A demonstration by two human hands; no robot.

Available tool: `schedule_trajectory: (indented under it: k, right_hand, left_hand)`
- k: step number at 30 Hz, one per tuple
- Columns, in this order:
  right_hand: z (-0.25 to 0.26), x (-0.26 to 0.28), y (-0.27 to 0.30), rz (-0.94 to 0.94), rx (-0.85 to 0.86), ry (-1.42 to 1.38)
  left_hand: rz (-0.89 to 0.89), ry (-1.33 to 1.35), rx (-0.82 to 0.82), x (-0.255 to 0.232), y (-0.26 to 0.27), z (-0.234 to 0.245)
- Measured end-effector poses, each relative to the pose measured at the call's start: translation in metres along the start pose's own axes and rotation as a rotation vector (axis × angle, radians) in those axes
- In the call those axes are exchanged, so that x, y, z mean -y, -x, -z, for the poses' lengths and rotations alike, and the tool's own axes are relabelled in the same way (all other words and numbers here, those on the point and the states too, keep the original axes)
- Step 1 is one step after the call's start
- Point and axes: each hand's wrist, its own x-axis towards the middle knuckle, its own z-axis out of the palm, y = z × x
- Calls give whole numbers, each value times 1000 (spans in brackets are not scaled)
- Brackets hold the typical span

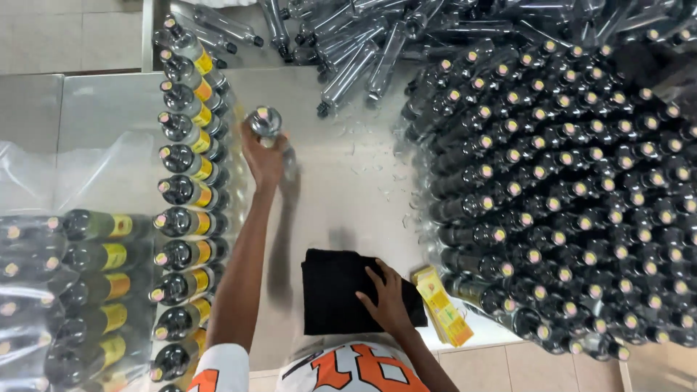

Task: Manually applying adhesive labels to plastic bottles on a production line table.

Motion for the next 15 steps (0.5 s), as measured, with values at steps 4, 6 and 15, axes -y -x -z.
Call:
schedule_trajectory:
  k: [4,6,15]
  right_hand:
    - [-21,-23,0,-34,-8,108]
    - [-29,-31,-2,-55,-12,154]
    - [-41,-38,3,-26,-74,277]
  left_hand:
    - [-44,-72,-156,70,-107,-19]
    - [18,-177,-161,88,-146,-21]
    - [-251,-43,-257,127,-182,-31]
